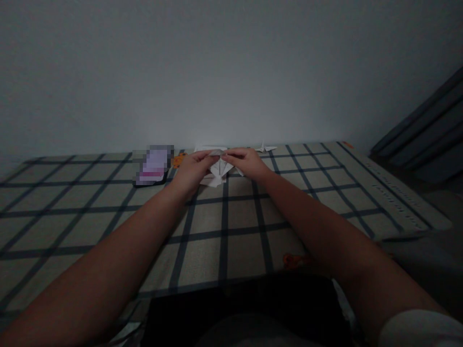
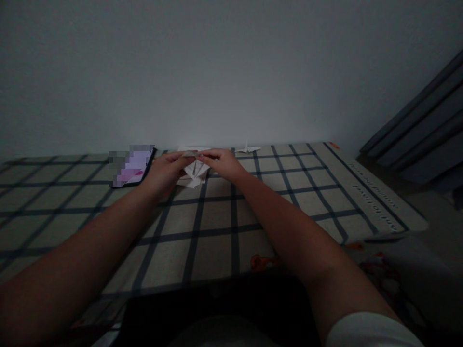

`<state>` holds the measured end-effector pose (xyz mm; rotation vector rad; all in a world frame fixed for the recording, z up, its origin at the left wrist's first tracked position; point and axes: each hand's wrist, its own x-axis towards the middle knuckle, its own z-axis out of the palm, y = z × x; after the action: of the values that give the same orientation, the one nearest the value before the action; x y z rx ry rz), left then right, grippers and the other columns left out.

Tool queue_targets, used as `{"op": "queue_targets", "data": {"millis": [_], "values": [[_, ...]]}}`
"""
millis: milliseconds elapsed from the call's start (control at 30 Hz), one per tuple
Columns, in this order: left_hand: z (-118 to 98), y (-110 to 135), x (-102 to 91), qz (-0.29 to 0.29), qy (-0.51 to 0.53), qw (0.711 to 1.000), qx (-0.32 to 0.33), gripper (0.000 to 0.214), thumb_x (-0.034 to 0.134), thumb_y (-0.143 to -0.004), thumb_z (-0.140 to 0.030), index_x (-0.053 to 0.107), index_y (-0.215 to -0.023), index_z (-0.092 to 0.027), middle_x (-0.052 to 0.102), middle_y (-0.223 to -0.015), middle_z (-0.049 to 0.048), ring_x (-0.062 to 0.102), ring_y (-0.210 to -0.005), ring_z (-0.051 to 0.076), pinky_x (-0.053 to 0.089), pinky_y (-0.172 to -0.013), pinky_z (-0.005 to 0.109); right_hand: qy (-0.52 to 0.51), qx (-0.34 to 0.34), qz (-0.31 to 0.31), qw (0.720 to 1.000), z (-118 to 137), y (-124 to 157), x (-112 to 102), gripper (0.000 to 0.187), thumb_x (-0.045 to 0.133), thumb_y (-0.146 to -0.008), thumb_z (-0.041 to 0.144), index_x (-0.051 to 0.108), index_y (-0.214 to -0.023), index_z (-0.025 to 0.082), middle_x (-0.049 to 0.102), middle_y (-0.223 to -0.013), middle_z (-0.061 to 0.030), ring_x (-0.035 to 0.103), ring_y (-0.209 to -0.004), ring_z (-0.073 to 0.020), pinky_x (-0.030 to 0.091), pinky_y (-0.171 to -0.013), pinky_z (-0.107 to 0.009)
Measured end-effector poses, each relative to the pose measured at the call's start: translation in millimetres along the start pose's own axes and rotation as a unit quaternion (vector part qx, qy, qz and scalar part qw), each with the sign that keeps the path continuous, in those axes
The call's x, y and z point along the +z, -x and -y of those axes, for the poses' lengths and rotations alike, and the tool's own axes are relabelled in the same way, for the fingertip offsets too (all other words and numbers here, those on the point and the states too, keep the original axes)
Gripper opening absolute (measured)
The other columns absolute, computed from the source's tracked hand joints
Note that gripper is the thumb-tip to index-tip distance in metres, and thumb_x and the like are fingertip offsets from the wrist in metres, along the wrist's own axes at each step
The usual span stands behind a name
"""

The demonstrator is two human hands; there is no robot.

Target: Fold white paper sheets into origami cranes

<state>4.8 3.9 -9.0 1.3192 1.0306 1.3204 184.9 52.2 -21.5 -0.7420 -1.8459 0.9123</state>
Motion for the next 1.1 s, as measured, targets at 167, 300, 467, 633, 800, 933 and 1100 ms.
{"op": "queue_targets", "data": {"millis": [167,300,467,633,800,933,1100], "values": [[-2.4,2.0,2.2,-0.018,0.001,1.000,-0.004,0.038,0.083,-0.068,-0.038,0.075,-0.100,-0.017,0.075,-0.093,0.0068,0.067,-0.074,0.017,0.053,-0.070,0.030,-0.005,0.025,-0.001,1.000,1.6,1.3,-1.9,0.022,0.070,-0.083,0.035,0.078,-0.093,0.017,0.077,-0.096,-0.0056,0.066,-0.087,-0.0164,0.051,-0.084,-0.032],[-5.5,2.3,3.4,-0.030,0.011,0.999,-0.013,0.030,0.083,-0.066,-0.035,0.070,-0.086,-0.017,0.070,-0.078,0.0021,0.064,-0.065,0.014,0.052,-0.065,0.028,-0.023,0.037,0.012,0.999,2.9,0.5,0.2,0.020,0.070,-0.084,0.035,0.076,-0.091,0.017,0.075,-0.094,-0.0052,0.065,-0.087,-0.0154,0.051,-0.084,-0.030],[-7.3,1.1,3.6,-0.019,0.022,0.999,-0.029,0.032,0.085,-0.064,-0.038,0.066,-0.077,-0.016,0.068,-0.074,0.0021,0.062,-0.063,0.014,0.051,-0.063,0.028,-0.028,0.051,-0.026,0.998,5.5,0.3,1.2,0.018,0.072,-0.081,0.031,0.073,-0.088,0.015,0.073,-0.093,-0.0061,0.063,-0.086,-0.0145,0.050,-0.083,-0.029],[-5.5,-0.2,3.2,-0.007,0.032,0.998,-0.053,0.028,0.082,-0.066,-0.034,0.066,-0.080,-0.016,0.067,-0.075,0.0019,0.062,-0.062,0.014,0.050,-0.061,0.027,0.006,0.041,-0.017,0.999,5.7,1.8,-1.1,0.023,0.070,-0.081,0.038,0.073,-0.083,0.015,0.072,-0.085,-0.0047,0.061,-0.080,-0.0154,0.048,-0.077,-0.030],[-5.2,-0.5,2.7,-0.010,0.046,0.997,-0.056,0.022,0.077,-0.068,-0.029,0.064,-0.078,-0.015,0.064,-0.072,0.0011,0.059,-0.060,0.013,0.048,-0.059,0.027,-0.028,0.051,-0.001,0.998,7.4,1.8,-0.2,0.023,0.072,-0.078,0.037,0.073,-0.087,0.016,0.074,-0.090,-0.0052,0.063,-0.083,-0.0153,0.050,-0.081,-0.030],[-5.7,0.4,3.5,-0.005,0.050,0.996,-0.068,0.022,0.077,-0.068,-0.030,0.062,-0.078,-0.016,0.063,-0.073,0.0012,0.059,-0.059,0.013,0.047,-0.057,0.026,-0.033,0.066,-0.005,0.997,7.8,1.6,-0.2,0.022,0.073,-0.078,0.036,0.072,-0.084,0.016,0.073,-0.088,-0.0054,0.063,-0.081,-0.0152,0.050,-0.080,-0.031],[-7.2,2.5,5.5,0.010,0.039,0.997,-0.071,0.025,0.078,-0.068,-0.030,0.067,-0.085,-0.015,0.068,-0.079,0.0038,0.062,-0.064,0.015,0.049,-0.060,0.027,-0.024,0.029,0.000,0.999,5.7,1.3,-0.1,0.016,0.070,-0.080,0.032,0.070,-0.079,0.017,0.072,-0.091,-0.0052,0.063,-0.085,-0.0152,0.050,-0.083,-0.031]]}}
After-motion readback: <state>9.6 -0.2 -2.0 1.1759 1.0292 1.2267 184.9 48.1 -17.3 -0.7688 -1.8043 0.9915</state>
